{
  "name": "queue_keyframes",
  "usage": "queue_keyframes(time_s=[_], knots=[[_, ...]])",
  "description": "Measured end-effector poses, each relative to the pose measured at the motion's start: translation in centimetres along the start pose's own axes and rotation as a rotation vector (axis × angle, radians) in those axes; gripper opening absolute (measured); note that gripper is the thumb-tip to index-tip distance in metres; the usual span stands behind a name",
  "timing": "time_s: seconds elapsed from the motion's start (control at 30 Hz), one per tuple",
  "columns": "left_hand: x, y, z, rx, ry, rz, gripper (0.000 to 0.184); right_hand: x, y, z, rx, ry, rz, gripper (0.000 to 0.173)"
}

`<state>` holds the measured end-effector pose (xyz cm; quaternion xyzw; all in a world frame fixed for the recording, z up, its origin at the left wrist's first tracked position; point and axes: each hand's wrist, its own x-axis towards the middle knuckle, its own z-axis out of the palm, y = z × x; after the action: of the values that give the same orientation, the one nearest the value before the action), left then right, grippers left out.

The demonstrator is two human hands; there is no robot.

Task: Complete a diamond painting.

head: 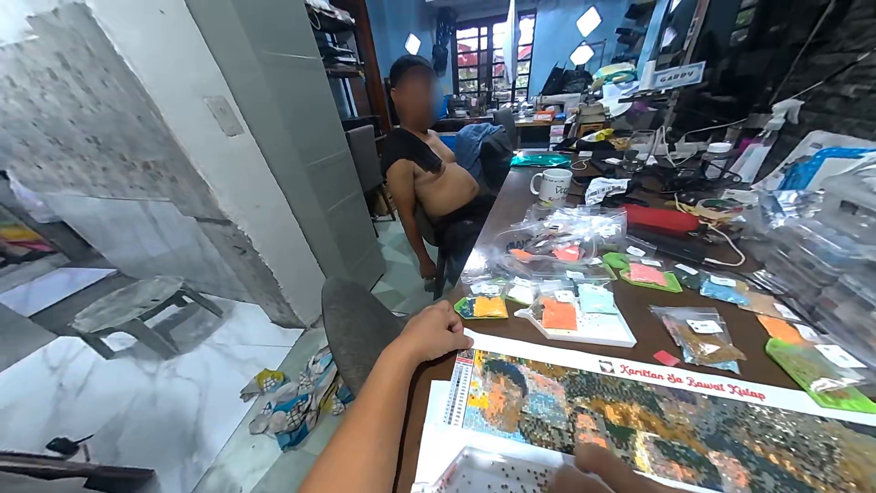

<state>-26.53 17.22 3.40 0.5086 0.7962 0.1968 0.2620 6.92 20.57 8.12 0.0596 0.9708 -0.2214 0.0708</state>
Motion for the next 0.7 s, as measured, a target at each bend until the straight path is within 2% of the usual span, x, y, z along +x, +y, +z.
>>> queue_keyframes(time_s=[0.07,0.13,0.17,0.23,0.3,0.33,0.4,0.5,0.57,0.63,0.7], knots=[[0.0,0.0,0.0,-0.004,0.0,0.007,0.027,1.9,-0.6,-0.9,0.022,0.022,-0.018,0.067],[0.0,-0.1,0.0,-0.013,-0.003,0.013,0.026,3.8,-0.4,-1.5,0.122,0.252,-0.2,0.036],[0.1,-0.2,0.0,-0.015,-0.002,0.017,0.027,5.0,0.1,-1.5,0.219,0.405,-0.312,0.027],[0.2,-0.3,0.0,-0.017,-0.001,0.028,0.027,7.5,0.2,-1.2,0.533,0.551,-0.354,0.052],[0.2,-0.5,0.0,-0.013,0.005,0.04,0.028,9.1,0.1,-0.7,0.783,0.487,-0.297,0.075],[0.2,-0.5,0.0,-0.007,0.002,0.037,0.028,9.7,-0.1,-0.2,0.867,0.446,-0.241,0.078],[0.1,-0.3,0.0,-0.003,-0.011,0.02,0.027,10.6,-0.5,1.0,0.978,0.392,-0.194,0.068],[0.0,-0.2,-0.1,0.008,-0.003,0.019,0.027,11.3,-0.5,2.8,0.984,0.468,-0.324,0.037],[-0.2,-0.1,-0.1,0.031,0.0,0.025,0.029,11.5,0.1,3.4,0.949,0.47,-0.406,0.023],[-0.2,0.0,-0.1,0.046,0.005,0.023,0.029,11.4,0.5,3.0,0.886,0.422,-0.426,0.031],[-0.2,0.0,0.0,0.05,0.016,0.023,0.028,11.4,0.7,2.4,0.905,0.443,-0.501,0.031]])
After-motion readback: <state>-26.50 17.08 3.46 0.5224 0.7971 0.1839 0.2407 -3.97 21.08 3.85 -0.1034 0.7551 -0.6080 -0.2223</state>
